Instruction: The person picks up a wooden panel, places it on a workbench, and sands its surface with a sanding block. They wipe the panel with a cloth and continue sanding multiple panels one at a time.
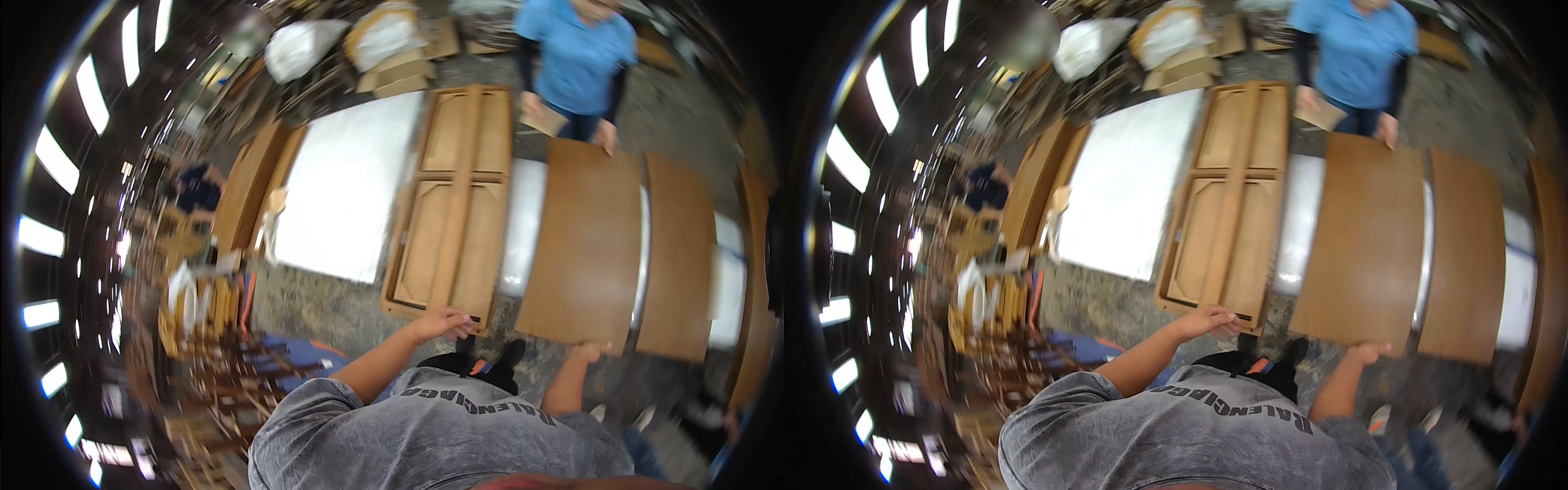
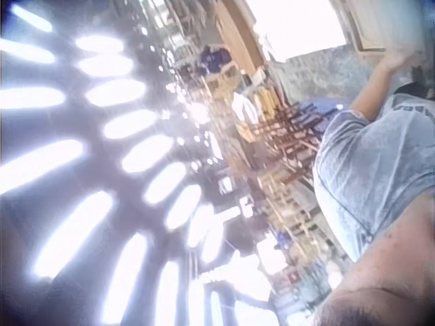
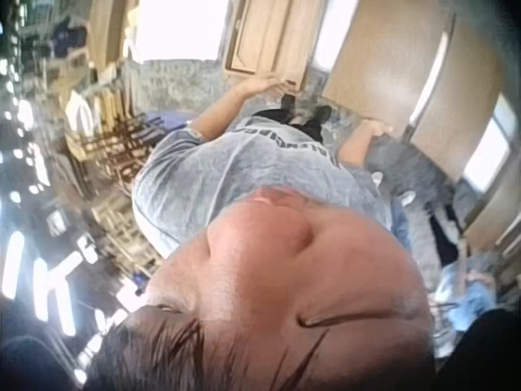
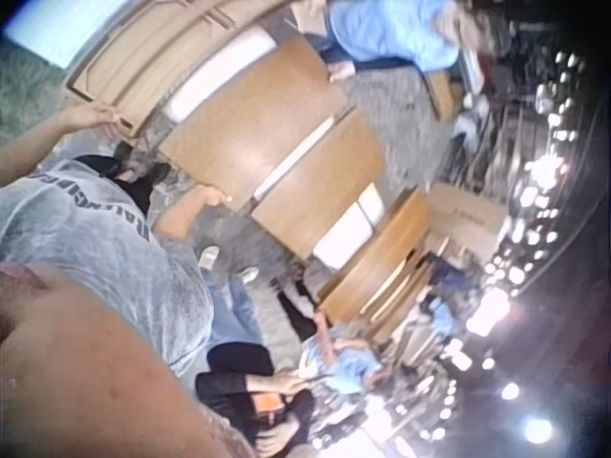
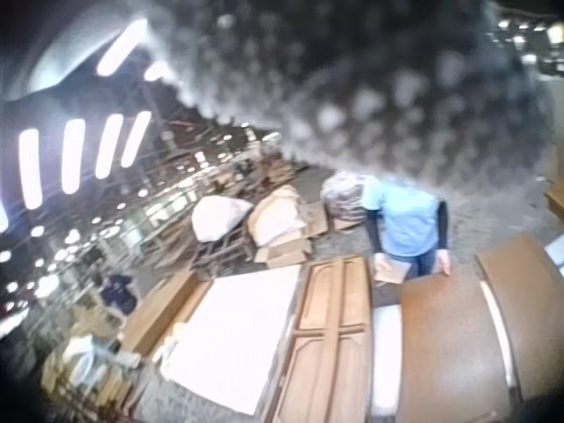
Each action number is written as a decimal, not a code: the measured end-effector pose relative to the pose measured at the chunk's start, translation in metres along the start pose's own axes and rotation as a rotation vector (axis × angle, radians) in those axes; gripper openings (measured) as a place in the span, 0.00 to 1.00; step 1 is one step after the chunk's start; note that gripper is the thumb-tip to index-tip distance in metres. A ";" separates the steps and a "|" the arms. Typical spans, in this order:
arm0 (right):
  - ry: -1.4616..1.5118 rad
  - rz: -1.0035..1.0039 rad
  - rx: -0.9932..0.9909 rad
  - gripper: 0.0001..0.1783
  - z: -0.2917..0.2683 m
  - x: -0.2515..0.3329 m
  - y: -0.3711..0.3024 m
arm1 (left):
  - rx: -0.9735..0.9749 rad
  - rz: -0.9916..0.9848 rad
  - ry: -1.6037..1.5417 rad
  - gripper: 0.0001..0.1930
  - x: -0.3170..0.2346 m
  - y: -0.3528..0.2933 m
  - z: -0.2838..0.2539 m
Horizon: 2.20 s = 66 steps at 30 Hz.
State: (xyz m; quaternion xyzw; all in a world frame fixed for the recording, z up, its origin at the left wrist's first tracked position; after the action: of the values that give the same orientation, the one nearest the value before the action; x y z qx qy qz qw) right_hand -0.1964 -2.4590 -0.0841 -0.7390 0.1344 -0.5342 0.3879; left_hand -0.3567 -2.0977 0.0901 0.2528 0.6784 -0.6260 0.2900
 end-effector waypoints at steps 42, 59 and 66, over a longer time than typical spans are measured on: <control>-1.205 -1.523 1.909 0.45 0.091 -0.771 -0.860 | -1.018 -0.665 -0.710 0.15 0.471 -0.357 -0.569; -1.629 -1.782 1.388 0.56 0.241 -0.968 -1.081 | -1.722 -0.526 0.027 0.14 0.550 -0.369 -1.011; -1.145 -1.730 1.125 0.37 0.179 -0.993 -1.045 | -1.421 0.345 0.309 0.13 0.476 -0.322 -1.232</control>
State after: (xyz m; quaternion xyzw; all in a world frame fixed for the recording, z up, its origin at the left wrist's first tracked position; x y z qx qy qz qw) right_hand -0.6522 -1.0810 -0.0385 -0.4412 -0.8592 -0.1939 0.1719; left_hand -1.0136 -0.9093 0.0378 0.1923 0.9032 0.0601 0.3790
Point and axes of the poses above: each hand's wrist, its own y-axis towards the middle knuckle, its own z-axis out of the palm, x = y × z, the point moved 1 cm from there along y, towards the middle knuckle, and after that the axes turned 6 degrees about -x, right-handed, at the moved point
